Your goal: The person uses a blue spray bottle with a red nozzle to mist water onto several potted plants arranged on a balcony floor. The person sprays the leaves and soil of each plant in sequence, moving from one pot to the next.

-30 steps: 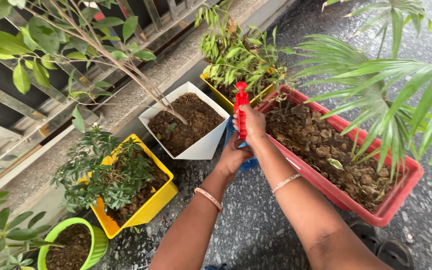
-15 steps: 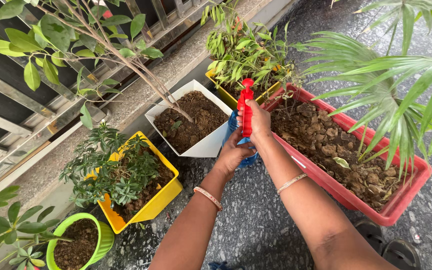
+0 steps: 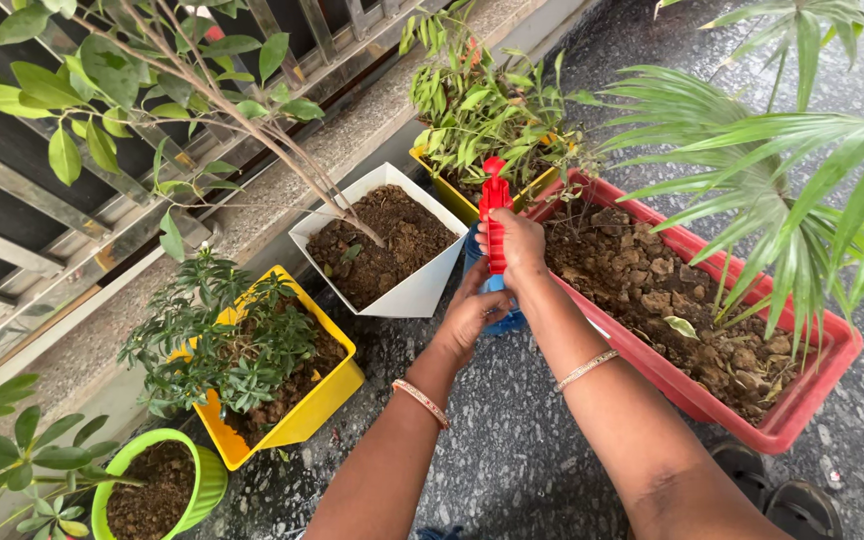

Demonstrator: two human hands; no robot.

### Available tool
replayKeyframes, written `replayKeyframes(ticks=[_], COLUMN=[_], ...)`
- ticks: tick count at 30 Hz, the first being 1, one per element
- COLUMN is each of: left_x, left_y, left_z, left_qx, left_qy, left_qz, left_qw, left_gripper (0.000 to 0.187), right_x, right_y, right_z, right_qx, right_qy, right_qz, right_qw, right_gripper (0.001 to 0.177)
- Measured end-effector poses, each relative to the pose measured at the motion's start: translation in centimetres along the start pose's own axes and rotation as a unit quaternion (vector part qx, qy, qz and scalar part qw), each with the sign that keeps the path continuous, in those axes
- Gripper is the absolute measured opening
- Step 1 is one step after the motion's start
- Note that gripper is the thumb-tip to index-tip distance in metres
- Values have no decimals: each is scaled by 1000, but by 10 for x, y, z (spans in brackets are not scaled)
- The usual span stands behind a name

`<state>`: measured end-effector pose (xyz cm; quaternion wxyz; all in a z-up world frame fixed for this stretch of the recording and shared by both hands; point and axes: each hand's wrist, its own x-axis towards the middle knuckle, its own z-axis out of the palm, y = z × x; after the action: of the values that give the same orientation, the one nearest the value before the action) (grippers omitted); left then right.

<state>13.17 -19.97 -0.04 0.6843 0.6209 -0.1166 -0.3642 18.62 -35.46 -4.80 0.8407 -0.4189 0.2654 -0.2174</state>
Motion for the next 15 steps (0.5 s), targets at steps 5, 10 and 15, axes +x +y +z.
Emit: replayKeyframes(ticks=[5,10,15], left_x=[-3,-9,-11], left_y=[4,9,15], left_z=[6,9,6], left_qx=[-6,2,24], left_qy=[-6,-6,-2], left_qz=[10,12,-8], left_qw=[1000,1000,1000], left_gripper=[99,100,102], right_x=[-5,-1,-2], right_y=[-5,-2,-3], right_z=[0,-1,-2], right_qx=[7,0,-3], right_qy=[16,13,10], right_qz=[17,6,16], right_qw=[1000,1000,1000], right_gripper=[31,31,33])
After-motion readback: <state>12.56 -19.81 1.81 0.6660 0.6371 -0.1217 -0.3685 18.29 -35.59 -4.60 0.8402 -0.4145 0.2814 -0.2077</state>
